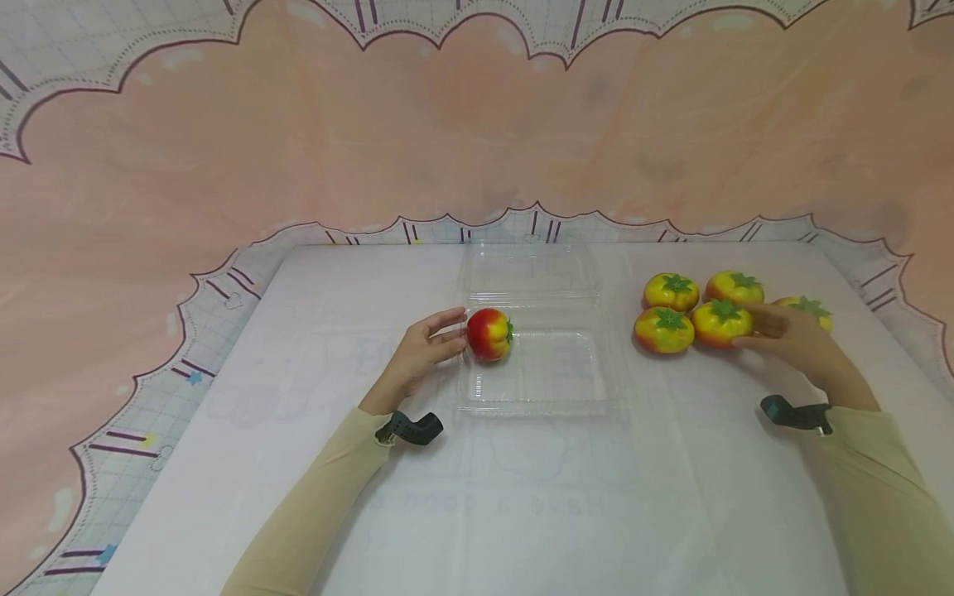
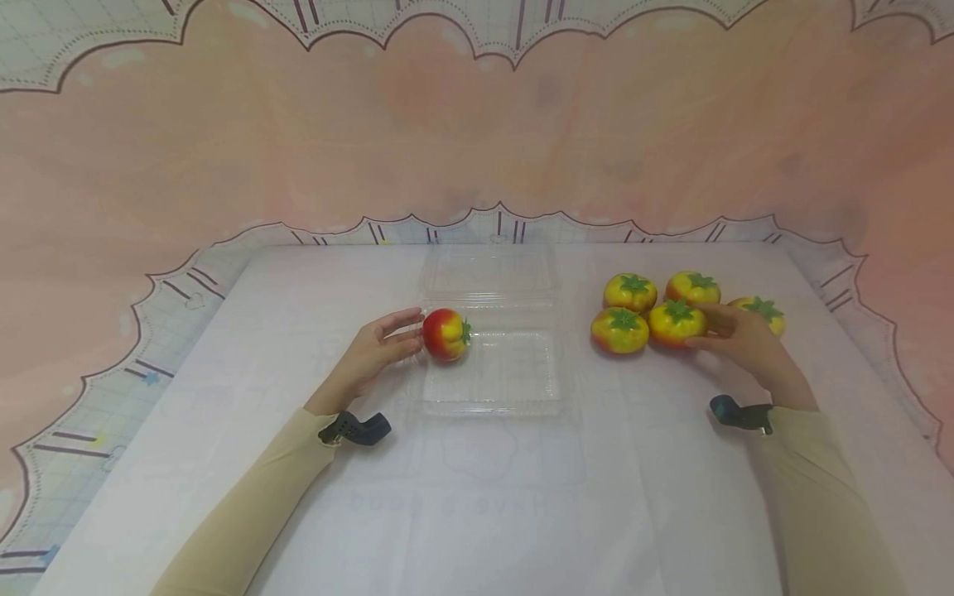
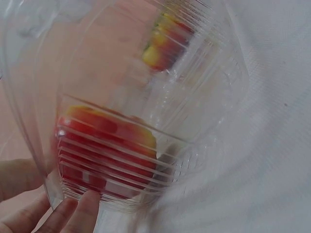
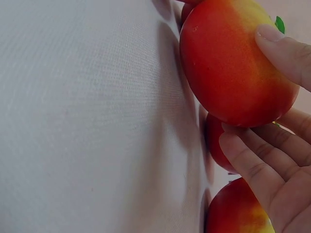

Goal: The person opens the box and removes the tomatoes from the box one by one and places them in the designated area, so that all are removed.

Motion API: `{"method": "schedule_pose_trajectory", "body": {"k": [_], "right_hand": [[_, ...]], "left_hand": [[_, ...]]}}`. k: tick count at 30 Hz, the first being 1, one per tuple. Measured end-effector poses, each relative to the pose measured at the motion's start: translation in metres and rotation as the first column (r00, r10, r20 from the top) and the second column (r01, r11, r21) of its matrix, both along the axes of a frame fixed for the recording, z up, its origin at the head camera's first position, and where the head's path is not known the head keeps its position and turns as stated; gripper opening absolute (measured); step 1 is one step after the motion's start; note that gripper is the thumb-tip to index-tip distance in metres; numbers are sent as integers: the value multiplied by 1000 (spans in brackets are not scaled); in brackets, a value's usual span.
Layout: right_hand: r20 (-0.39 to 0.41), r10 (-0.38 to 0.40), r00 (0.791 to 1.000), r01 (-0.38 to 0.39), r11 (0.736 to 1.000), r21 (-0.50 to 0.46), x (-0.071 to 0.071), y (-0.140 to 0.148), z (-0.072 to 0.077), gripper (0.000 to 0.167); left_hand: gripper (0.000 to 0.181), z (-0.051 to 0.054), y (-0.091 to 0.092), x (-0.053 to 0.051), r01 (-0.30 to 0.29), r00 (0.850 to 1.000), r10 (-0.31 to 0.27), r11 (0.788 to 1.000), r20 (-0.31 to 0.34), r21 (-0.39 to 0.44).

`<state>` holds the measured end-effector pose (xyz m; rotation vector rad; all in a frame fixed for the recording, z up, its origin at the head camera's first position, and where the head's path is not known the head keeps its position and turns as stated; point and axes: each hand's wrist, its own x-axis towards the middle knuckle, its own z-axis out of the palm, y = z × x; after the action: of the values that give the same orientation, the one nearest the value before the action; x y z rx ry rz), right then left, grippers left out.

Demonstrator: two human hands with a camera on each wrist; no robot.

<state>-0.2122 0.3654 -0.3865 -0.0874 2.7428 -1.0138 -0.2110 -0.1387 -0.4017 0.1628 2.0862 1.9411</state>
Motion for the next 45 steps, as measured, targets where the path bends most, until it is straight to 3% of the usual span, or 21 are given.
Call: {"method": "schedule_pose_trajectory", "body": {"k": [21, 35, 45], "right_hand": [[19, 10, 1000, -11, 1000, 23, -1, -2, -2, 78], [73, 18, 997, -20, 999, 33, -2, 0, -3, 84], [74, 15, 997, -18, 999, 35, -1, -1, -4, 83]], "left_hand": [[56, -1, 0, 0, 2, 1000, -2, 1000, -4, -2], [56, -1, -1, -1, 13, 1000, -13, 1000, -18, 1], [57, -2, 0, -1, 4, 1000, -4, 1000, 3, -4]]}}
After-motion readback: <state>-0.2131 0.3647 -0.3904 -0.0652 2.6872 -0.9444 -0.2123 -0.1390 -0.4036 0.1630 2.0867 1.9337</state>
